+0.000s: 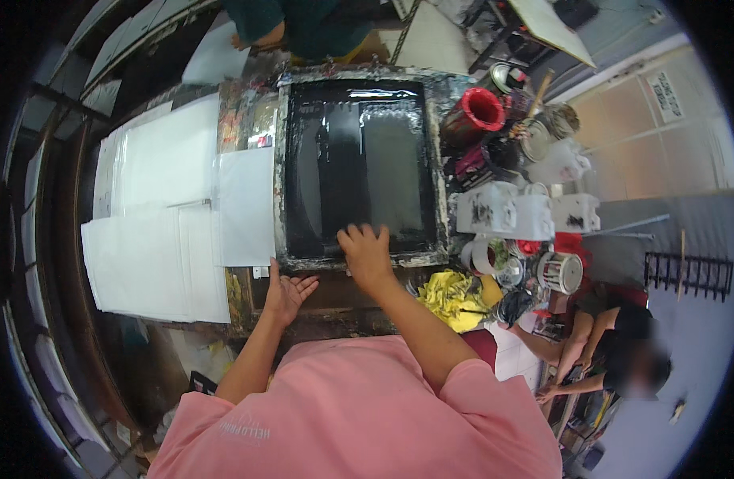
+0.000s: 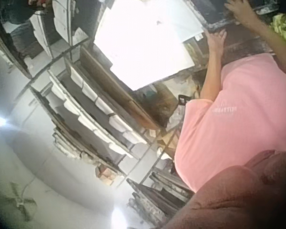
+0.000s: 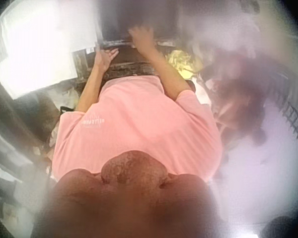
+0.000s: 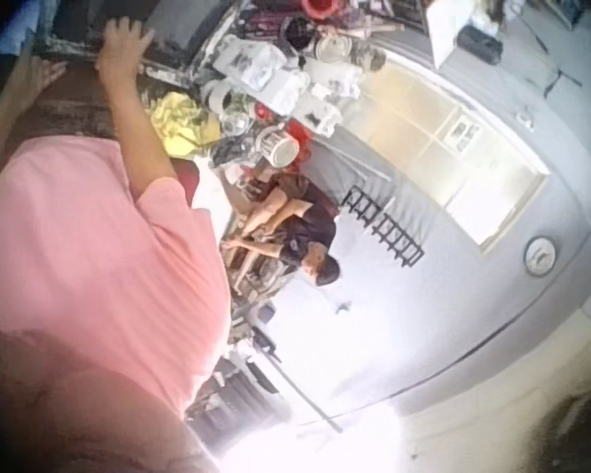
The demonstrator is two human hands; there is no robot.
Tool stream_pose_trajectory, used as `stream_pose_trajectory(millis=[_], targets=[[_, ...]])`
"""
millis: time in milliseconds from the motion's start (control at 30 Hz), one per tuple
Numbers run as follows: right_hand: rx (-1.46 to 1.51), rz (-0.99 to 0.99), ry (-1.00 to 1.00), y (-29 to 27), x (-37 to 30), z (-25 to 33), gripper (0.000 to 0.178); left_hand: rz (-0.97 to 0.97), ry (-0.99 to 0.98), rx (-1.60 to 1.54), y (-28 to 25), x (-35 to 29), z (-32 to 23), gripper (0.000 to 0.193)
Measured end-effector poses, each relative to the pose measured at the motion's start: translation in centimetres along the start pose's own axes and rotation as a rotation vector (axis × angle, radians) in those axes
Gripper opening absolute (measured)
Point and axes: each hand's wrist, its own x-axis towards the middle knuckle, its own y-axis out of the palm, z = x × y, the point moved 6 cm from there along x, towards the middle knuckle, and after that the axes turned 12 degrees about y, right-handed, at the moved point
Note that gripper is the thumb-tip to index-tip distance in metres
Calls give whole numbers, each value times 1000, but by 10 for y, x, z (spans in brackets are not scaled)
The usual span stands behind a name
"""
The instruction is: The person repeatedly places white paper sheets under a screen printing frame, pulls a squeegee across the screen to apply ink, and removes the printed sheets. A coworker assists by stacking the finished prints nearby.
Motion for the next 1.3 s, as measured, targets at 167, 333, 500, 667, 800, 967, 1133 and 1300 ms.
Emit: stream_pose_trajectory(millis=[167, 333, 500, 667, 800, 967, 1133, 1300], targets=[[-69, -146, 29, 12, 132, -14, 27, -106, -29, 7, -11, -2, 7, 134], [-54, -26, 8, 2, 214, -28, 38, -16, 13, 34, 2, -6, -3, 120], [-82, 117, -61, -17, 102, -11, 48, -43, 31, 37, 11, -22, -9, 110], [-38, 80, -7, -115, 13, 27, 46, 259, 195, 44, 48, -57, -54, 97], [-2, -396, -48, -200, 25, 53, 50, 665, 494, 53, 96, -84, -115, 86], [20, -603, -76, -270, 79, 63, 48, 557, 807, 723, 107, -63, -155, 96], [61, -561, -35, -297, 105, 60, 50, -150, 774, 1943, -4, -27, -116, 106], [80, -554, -7, -317, 126, 63, 51, -262, 759, 1982, -57, -12, -87, 114]])
